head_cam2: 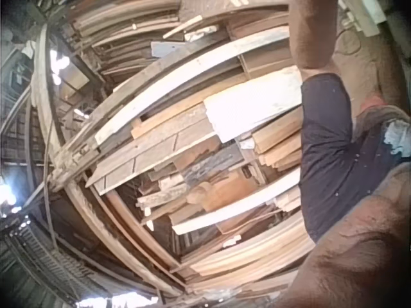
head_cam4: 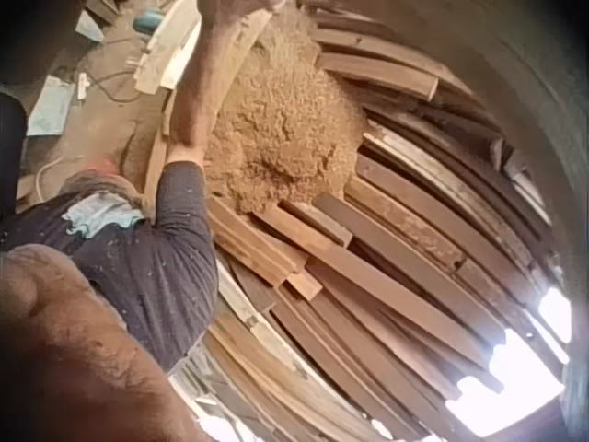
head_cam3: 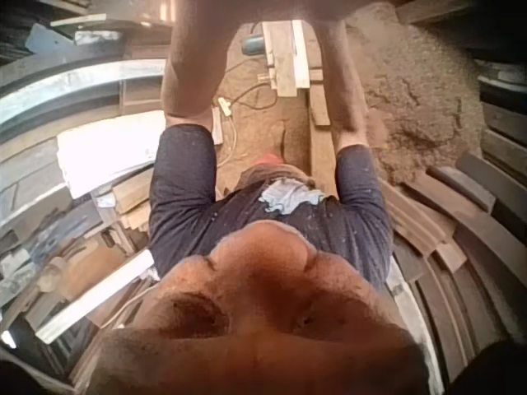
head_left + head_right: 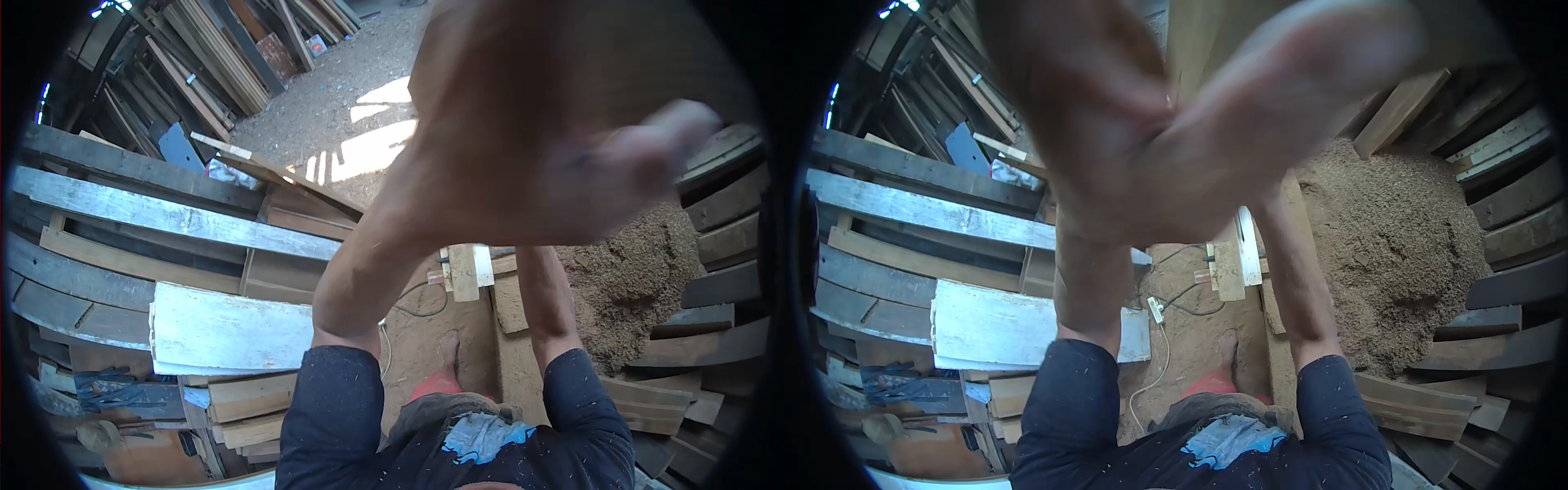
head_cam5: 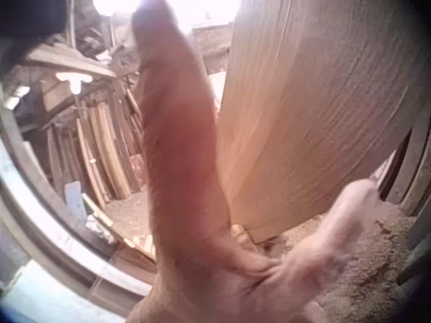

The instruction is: The person cuts slots into wooden boards using an electric circular saw, checks the joints by hand, and stacks the boards with other lumber.

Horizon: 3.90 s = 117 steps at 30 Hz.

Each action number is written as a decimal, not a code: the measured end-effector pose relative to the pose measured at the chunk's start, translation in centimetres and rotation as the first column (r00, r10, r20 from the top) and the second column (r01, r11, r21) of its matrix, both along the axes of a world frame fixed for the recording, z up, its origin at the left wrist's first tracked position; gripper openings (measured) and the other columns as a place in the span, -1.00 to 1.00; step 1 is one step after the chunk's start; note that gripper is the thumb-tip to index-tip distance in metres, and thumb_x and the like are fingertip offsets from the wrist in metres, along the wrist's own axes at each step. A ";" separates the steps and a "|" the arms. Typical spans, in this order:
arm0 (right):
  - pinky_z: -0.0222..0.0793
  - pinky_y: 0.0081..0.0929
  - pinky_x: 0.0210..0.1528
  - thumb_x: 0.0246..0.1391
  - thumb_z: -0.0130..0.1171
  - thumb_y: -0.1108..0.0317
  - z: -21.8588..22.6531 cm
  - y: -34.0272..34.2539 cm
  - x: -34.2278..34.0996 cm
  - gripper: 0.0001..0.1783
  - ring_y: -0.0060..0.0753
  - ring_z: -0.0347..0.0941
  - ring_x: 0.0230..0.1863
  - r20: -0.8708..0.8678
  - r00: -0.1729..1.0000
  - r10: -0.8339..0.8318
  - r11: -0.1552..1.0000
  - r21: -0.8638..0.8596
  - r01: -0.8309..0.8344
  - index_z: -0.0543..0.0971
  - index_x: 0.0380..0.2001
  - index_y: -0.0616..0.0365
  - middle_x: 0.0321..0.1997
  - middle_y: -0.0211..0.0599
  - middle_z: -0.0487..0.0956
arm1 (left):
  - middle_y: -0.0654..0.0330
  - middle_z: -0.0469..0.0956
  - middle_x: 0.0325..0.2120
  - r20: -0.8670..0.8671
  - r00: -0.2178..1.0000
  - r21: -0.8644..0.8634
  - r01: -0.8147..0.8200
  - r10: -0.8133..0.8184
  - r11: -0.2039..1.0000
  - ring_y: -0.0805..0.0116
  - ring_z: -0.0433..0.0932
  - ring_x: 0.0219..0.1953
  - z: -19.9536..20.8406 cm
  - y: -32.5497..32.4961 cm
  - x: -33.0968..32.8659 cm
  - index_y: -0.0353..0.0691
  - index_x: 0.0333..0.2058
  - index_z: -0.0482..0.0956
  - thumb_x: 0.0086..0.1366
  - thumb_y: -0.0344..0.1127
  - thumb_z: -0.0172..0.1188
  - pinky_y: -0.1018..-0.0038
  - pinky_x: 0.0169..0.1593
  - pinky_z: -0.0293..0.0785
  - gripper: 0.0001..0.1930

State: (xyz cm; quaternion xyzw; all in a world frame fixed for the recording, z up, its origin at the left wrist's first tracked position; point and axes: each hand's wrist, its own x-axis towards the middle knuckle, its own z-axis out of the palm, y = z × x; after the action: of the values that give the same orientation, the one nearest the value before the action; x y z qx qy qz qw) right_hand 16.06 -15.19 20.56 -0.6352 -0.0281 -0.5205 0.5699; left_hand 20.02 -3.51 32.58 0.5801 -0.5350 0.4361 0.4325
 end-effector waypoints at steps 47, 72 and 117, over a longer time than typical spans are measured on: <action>0.25 0.08 0.42 0.30 -0.10 -0.40 -19.0 3.0 -38.3 -0.12 0.01 0.25 0.43 0.248 0.969 -0.009 0.173 0.954 -0.243 0.17 0.47 -0.05 0.47 -0.16 0.30 | -0.02 0.20 0.40 -0.948 -0.111 -0.252 0.832 -0.297 0.495 0.23 0.15 0.43 -17.7 22.9 -25.6 -0.30 0.47 0.01 0.09 -0.33 0.48 0.20 0.44 0.08 0.06; 0.72 -0.29 -0.23 0.32 0.08 0.25 -12.1 11.5 -43.8 -0.73 -0.29 0.69 -0.27 0.341 0.933 0.116 -0.229 0.923 -0.309 0.58 -0.10 0.22 -0.25 -0.24 0.70 | 0.08 0.55 -0.46 -0.520 -0.131 -0.741 0.560 -0.844 0.370 0.33 0.56 -0.50 -2.5 -0.2 -19.3 -0.13 -0.14 0.31 0.48 -0.04 -0.14 0.43 -0.40 0.54 -0.72; 0.37 -0.32 0.29 0.09 0.40 0.18 -10.6 1.0 -46.2 -0.21 -0.22 0.49 0.20 -0.815 0.529 0.235 0.970 0.232 -0.073 0.38 0.33 0.28 0.20 -0.04 0.56 | 0.22 0.64 -0.24 -0.618 -0.163 -0.578 0.757 -0.769 0.304 0.23 0.65 -0.22 -2.2 -12.1 -11.2 -0.07 -0.07 0.57 0.49 0.07 -0.09 0.19 -0.12 0.64 -0.61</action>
State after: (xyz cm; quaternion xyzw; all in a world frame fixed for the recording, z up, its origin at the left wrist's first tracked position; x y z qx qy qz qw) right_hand -30.10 -14.17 9.91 -0.7501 0.2356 -0.1020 0.6094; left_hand 8.79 -15.64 30.35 0.2680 -0.4762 -0.2503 0.7993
